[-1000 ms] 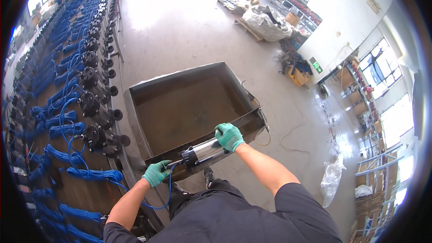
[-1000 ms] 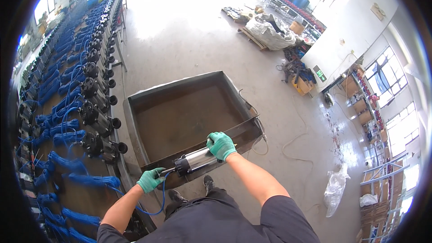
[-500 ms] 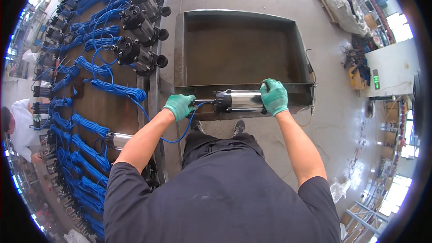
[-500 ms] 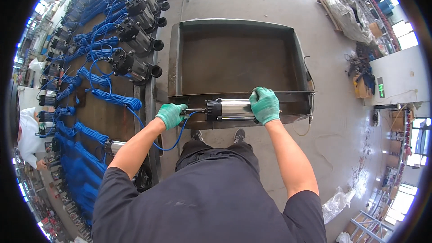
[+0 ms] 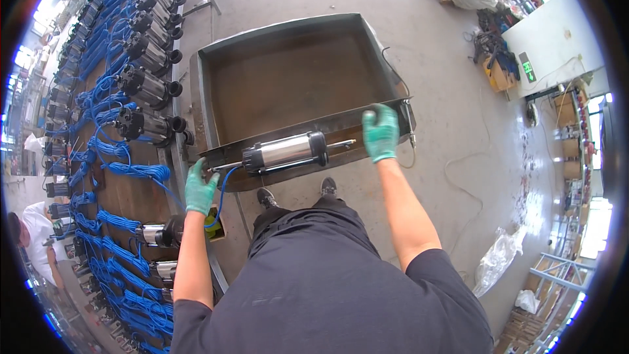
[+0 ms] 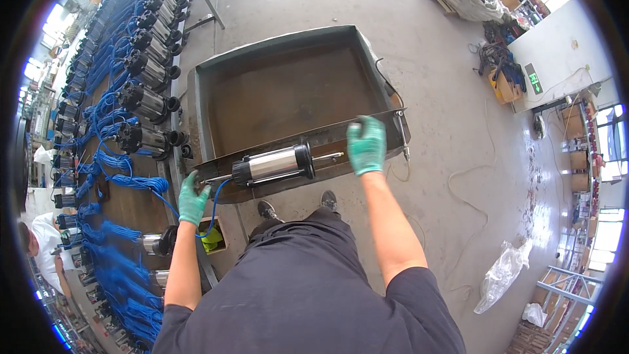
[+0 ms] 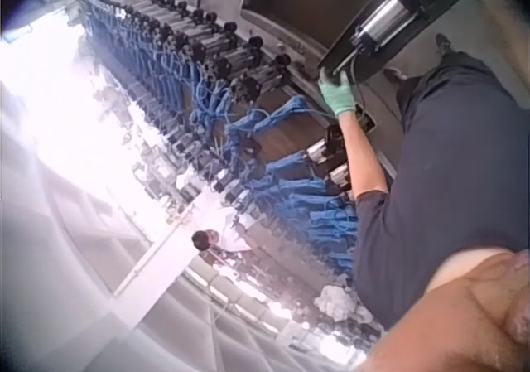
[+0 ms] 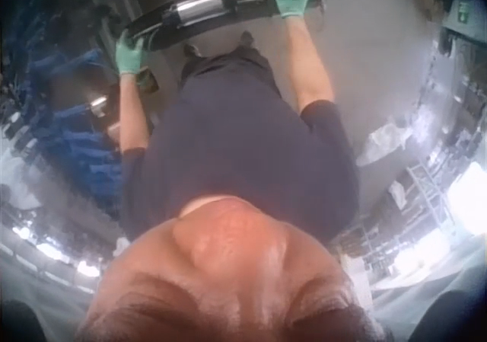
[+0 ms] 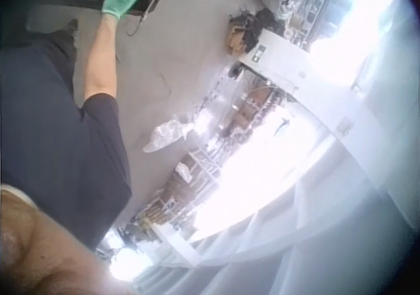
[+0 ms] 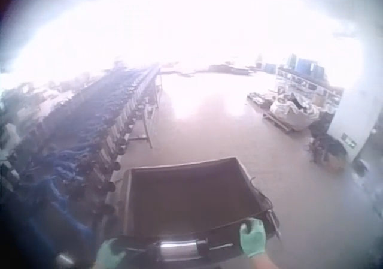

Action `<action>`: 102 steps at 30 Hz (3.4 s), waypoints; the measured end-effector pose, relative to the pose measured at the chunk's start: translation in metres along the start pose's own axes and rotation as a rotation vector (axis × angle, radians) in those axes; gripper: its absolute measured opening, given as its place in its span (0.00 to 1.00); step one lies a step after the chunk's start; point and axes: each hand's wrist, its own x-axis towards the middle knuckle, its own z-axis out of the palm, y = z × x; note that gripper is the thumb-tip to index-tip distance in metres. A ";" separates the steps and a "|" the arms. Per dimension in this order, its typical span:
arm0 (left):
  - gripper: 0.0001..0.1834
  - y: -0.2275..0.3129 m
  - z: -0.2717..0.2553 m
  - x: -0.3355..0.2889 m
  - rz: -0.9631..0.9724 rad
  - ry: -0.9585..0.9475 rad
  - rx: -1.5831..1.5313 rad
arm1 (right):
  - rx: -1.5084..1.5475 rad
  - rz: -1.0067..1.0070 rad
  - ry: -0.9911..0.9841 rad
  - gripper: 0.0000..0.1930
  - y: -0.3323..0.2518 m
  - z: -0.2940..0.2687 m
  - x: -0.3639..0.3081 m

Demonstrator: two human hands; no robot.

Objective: The person picks up a pump from a table and submerges it into a tank of liquid, then lifts it out and places it onto the table with others.

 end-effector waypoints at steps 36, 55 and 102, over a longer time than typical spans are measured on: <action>0.25 -0.022 0.012 0.020 -0.967 0.266 -1.141 | 0.040 -0.315 -0.709 0.11 -0.146 0.021 -0.009; 0.20 -0.014 0.010 0.037 -0.845 -0.189 -0.955 | -0.073 -0.344 -0.636 0.05 -0.141 0.046 -0.006; 0.13 0.179 0.063 -0.043 0.065 0.024 -0.480 | -0.248 0.281 -0.558 0.14 0.114 -0.147 -0.006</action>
